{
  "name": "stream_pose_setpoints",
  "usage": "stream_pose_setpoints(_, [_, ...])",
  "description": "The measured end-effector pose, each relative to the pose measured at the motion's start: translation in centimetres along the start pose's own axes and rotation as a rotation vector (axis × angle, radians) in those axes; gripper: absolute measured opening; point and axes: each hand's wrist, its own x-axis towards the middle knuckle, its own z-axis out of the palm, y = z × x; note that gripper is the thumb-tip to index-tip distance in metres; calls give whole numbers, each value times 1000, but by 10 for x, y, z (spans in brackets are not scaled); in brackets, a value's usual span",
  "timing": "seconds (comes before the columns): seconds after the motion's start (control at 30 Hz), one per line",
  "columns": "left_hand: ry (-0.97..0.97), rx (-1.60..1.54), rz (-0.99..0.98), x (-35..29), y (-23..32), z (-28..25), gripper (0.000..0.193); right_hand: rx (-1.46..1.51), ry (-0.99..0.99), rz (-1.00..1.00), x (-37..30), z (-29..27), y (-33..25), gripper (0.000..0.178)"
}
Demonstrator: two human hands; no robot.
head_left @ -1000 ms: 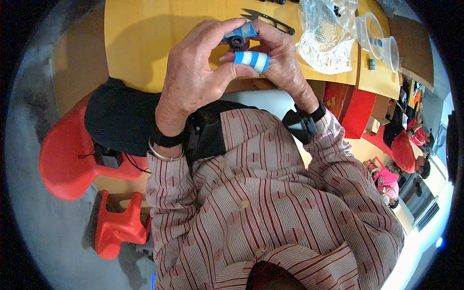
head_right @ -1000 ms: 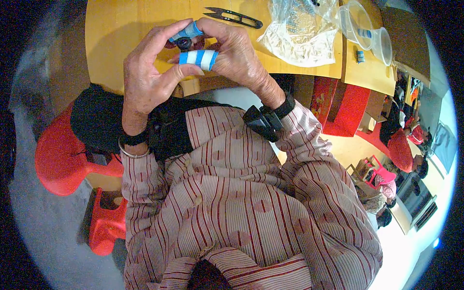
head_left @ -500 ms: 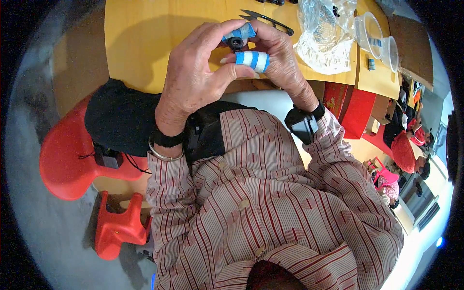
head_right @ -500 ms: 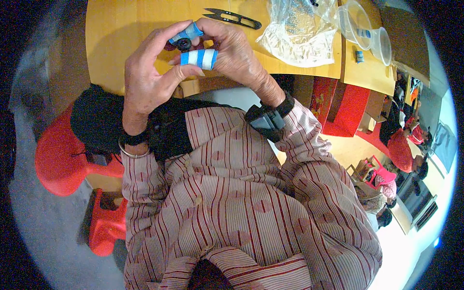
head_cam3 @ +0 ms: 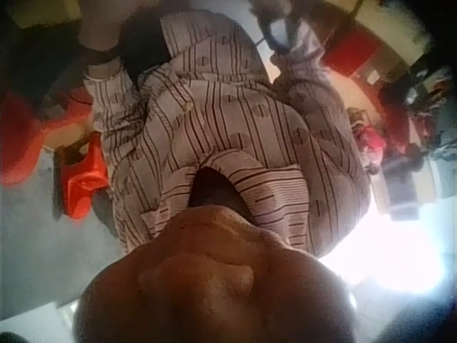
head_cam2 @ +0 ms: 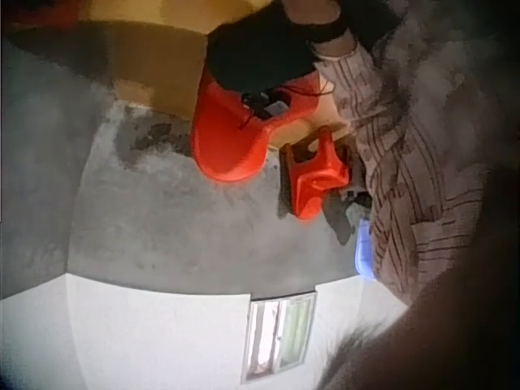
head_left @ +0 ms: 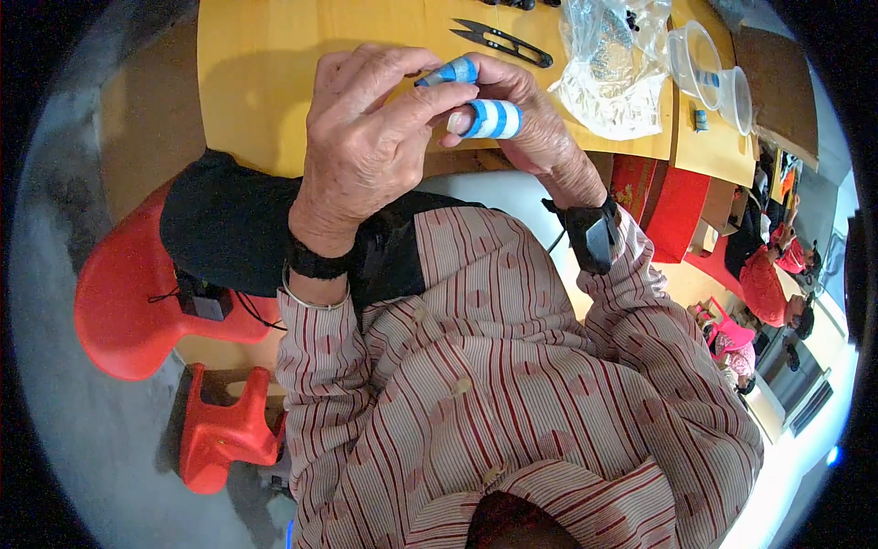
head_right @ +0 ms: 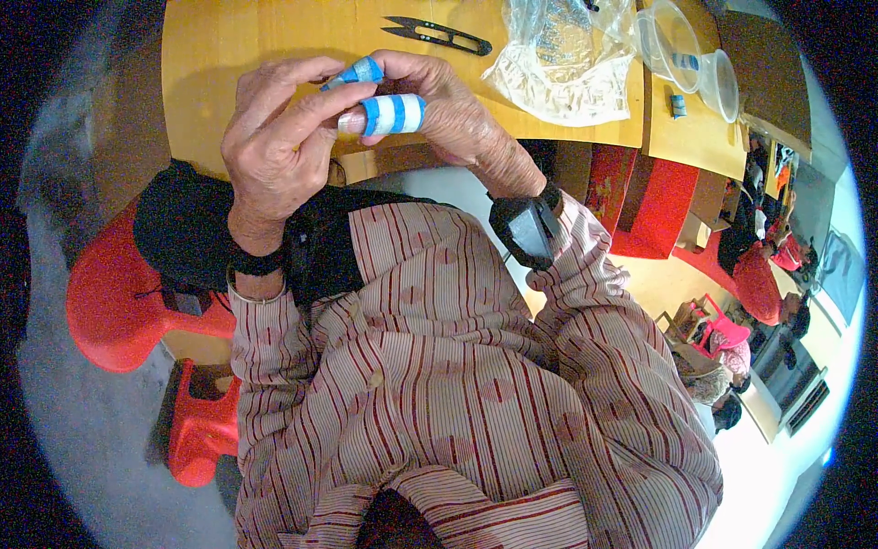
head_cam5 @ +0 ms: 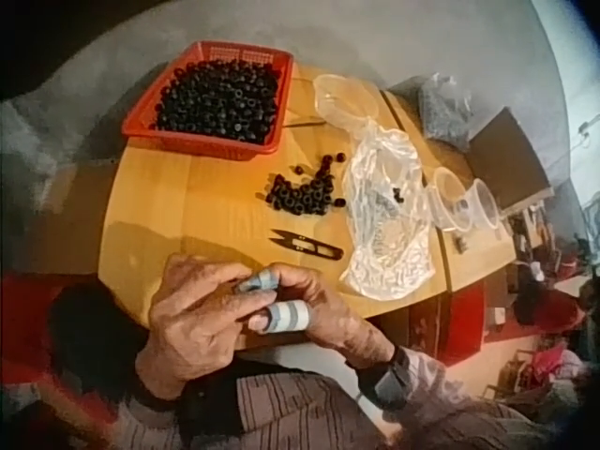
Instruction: Assemble small plastic and rubber components at a workstation.
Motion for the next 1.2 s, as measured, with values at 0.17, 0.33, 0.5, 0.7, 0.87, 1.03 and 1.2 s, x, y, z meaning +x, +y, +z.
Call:
stream_pose_setpoints(0.17, [-17,35,-22,-1,-2,0,31,-36,35,41,1,3,-4,30])
stream_pose_setpoints(0.33, [13,23,-39,-3,-5,5,31,-66,62,65,1,3,-7,32])
stream_pose_setpoints(0.5, [15,2,-60,-4,-5,3,29,-119,52,86,2,2,-6,36])
stream_pose_setpoints(0.7, [-10,-2,-122,-4,-2,7,22,-175,49,91,1,2,-11,44])
stream_pose_setpoints(0.87, [12,-99,-211,-1,1,5,17,-155,69,122,4,0,-6,47])
stream_pose_setpoints(1.03, [-5,-159,-244,1,-1,7,17,118,75,153,1,-4,6,42])
stream_pose_setpoints(1.2, [-44,-243,-298,1,-2,5,22,289,93,195,3,-2,13,43])
